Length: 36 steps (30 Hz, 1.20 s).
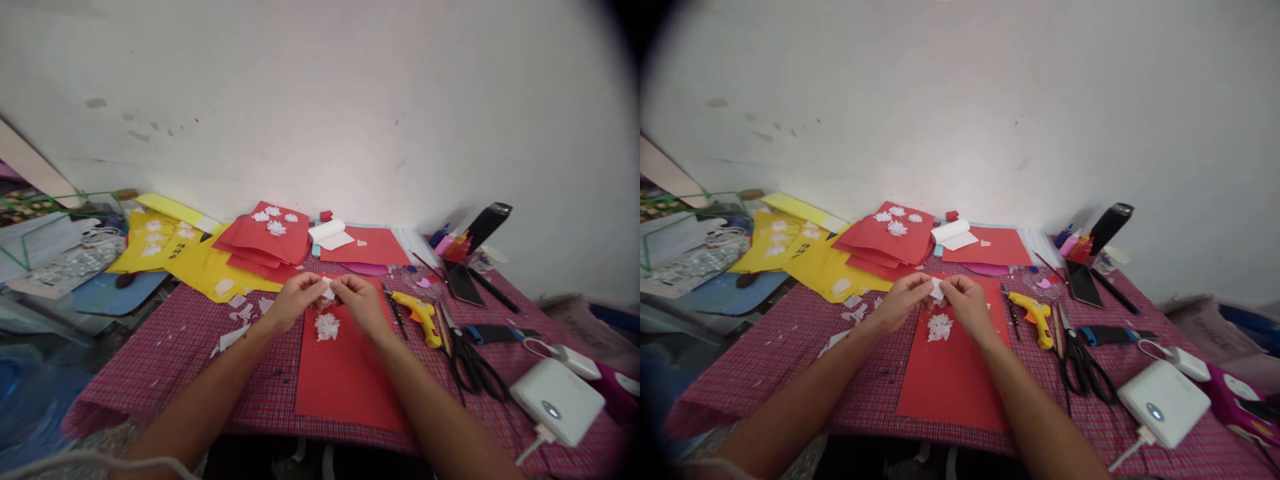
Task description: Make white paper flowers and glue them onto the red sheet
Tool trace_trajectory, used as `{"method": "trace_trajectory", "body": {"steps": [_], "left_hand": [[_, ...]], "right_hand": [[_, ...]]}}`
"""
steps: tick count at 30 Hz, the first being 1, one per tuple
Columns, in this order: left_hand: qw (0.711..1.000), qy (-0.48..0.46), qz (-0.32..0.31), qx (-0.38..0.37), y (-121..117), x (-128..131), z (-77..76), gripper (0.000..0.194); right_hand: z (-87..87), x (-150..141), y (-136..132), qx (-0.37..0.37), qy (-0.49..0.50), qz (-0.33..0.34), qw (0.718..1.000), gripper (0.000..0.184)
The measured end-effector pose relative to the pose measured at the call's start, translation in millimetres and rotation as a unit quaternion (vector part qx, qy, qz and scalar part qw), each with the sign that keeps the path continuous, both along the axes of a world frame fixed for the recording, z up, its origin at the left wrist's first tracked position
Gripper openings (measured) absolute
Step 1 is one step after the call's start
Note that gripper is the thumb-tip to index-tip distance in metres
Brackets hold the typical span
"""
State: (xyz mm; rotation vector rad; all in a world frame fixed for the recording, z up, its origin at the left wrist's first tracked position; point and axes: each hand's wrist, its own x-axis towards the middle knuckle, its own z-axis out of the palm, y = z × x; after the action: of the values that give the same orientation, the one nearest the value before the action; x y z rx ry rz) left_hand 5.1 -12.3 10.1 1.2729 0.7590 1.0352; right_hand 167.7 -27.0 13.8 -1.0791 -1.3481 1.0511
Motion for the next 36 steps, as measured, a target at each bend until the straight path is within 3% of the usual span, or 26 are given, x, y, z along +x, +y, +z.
{"method": "trace_trajectory", "body": {"steps": [5,36], "left_hand": [[0.997,0.055,0.006,0.046,0.3,1.0,-5.3,0.025],[0.997,0.064,-0.033,0.027,1.5,0.7,-10.7,0.033]], "right_hand": [[-2.0,0.5,0.5,0.005,-0.015,-0.009,1.000,0.027],[-5.2,0.9,1.7,0.013,0.005,-0.043,0.999,0.035]]}}
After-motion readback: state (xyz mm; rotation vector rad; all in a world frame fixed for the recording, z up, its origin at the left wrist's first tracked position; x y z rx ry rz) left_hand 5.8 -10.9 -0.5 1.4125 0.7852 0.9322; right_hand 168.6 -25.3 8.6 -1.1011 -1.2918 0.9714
